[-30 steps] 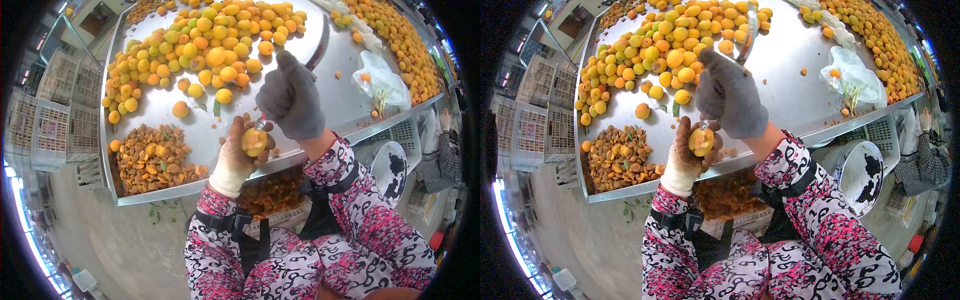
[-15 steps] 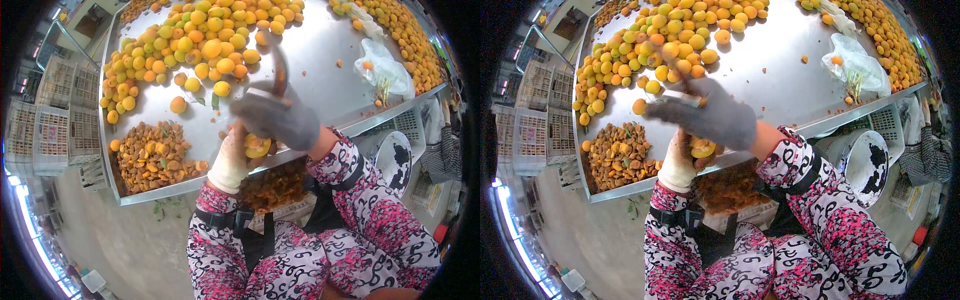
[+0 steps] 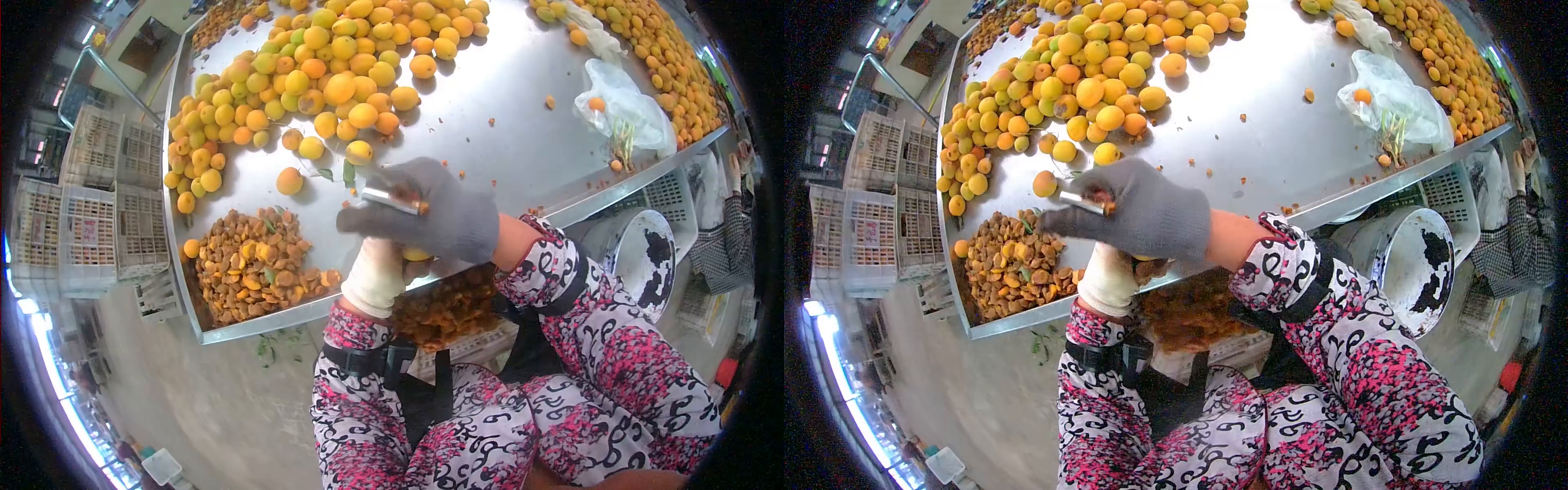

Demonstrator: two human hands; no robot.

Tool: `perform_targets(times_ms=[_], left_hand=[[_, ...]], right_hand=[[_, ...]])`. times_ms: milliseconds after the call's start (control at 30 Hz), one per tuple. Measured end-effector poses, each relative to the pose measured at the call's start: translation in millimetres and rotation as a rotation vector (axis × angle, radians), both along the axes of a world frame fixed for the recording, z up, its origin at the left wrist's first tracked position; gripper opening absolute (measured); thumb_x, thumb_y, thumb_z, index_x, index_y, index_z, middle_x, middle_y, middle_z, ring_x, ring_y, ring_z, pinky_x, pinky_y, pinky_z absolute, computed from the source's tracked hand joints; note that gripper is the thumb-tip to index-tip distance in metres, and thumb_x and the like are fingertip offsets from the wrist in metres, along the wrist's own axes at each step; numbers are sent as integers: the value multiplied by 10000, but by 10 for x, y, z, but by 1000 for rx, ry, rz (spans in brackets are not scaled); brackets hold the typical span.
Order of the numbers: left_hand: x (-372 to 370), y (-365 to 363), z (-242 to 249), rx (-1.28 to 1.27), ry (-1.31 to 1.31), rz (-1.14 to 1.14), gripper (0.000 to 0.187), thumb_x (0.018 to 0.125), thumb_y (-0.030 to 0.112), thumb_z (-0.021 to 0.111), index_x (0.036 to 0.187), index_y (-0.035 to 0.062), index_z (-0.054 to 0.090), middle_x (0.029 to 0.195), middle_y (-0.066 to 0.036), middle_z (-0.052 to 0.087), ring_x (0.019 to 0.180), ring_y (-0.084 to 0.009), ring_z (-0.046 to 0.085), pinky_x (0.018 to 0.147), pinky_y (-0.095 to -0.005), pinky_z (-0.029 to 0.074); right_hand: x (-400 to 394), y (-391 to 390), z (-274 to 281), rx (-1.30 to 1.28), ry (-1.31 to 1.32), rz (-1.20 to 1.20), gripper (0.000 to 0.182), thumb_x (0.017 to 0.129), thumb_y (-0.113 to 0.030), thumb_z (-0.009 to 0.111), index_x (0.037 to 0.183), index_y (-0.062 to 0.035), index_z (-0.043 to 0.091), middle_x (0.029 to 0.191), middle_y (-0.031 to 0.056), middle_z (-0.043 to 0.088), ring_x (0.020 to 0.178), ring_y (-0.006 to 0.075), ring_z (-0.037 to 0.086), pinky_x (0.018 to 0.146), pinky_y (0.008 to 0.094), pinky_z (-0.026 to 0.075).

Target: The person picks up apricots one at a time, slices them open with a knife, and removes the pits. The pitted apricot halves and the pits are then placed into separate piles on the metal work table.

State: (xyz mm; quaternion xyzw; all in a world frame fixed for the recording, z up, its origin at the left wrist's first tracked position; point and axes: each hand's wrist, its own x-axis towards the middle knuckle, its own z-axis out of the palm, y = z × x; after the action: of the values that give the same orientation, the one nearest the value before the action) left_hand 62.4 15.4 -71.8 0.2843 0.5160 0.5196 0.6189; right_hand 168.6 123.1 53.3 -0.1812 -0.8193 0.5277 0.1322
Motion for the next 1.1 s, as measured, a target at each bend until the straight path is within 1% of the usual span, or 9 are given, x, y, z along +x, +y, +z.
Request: perform_targets(times_ms=[33, 100, 167, 233, 667, 733, 967, 1067, 1100], left_hand=[[5, 18, 25, -98, -375, 94, 649, 634, -35, 696, 1222, 48, 434, 1077, -106, 570, 1012, -232, 555, 841, -321, 451], [-92, 53, -34, -113, -426, -11, 651, 646, -40, 692, 1231, 55, 423, 1089, -106, 567, 1014, -233, 554, 841, -326, 452], [-102, 75, -25, -135, -480, -118, 653, 658, -45, 688, 1239, 61, 411, 1101, -105, 565, 1015, -233, 553, 842, -331, 452], [-60, 82, 73, -156, 187, -220, 680, 660, -59, 690, 1258, 61, 391, 1118, -102, 559, 1012, -220, 551, 848, -328, 450], [74, 36, 96, -18, 69, -74, 735, 587, -89, 691, 1243, 64, 397, 1129, -89, 558, 1054, -216, 533, 904, -326, 422], [128, 46, 92, 9, 60, 38, 457, 896, 446, 416, 1119, 53, 490, 924, -94, 588, 802, -180, 591, 515, -247, 474], [75, 62, 329, 43, 436, -77, 358, 924, 346, 408, 1110, 48, 478, 924, -111, 589, 796, -178, 592, 559, -222, 476], [73, 101, 368, 162, 401, -60, 321, 916, 279, 443, 1140, 50, 463, 982, -111, 574, 836, -180, 593, 618, -236, 503], [93, 89, 366, 163, 360, -6, 428, 783, 147, 582, 1178, 51, 448, 1002, -112, 589, 887, -206, 596, 722, -277, 479]], right_hand=[[-30, 6, -53, -127, 118, -58, 221, 841, -262, 601, 933, -65, 643, 773, 35, 606, 676, 98, 525, 626, 252, 438], [-93, 29, -200, -380, 352, -175, 362, 801, -379, 664, 903, -32, 654, 674, 26, 589, 633, 49, 472, 569, 235, 414], [-120, 98, -244, -161, 438, -148, 382, 815, -386, 641, 923, -20, 652, 634, 8, 558, 610, 56, 479, 560, 230, 414], [-96, 133, -118, -445, 84, -190, 253, 859, -188, 578, 1076, -66, 621, 850, 18, 631, 696, 53, 537, 617, 214, 466], [-87, 62, -4, -410, 143, -226, 414, 791, -428, 659, 880, -24, 636, 593, -16, 507, 539, 41, 450, 488, 210, 366], [-49, 84, -35, -486, 251, -217, 380, 820, -417, 627, 887, -44, 644, 545, -53, 399, 493, 22, 367, 436, 203, 284], [-1, 117, -95, -489, 238, -245, 351, 839, -391, 612, 896, -44, 628, 566, -52, 421, 494, 17, 380, 433, 191, 285], [30, 112, -42, -608, 181, -249, 411, 819, -435, 619, 706, -44, 570, 543, -42, 421, 520, 35, 380, 456, 220, 326], [23, 109, -62, -581, 229, -261, 405, 819, -429, 623, 714, -41, 575, 548, -42, 427, 524, 31, 380, 456, 220, 326]])
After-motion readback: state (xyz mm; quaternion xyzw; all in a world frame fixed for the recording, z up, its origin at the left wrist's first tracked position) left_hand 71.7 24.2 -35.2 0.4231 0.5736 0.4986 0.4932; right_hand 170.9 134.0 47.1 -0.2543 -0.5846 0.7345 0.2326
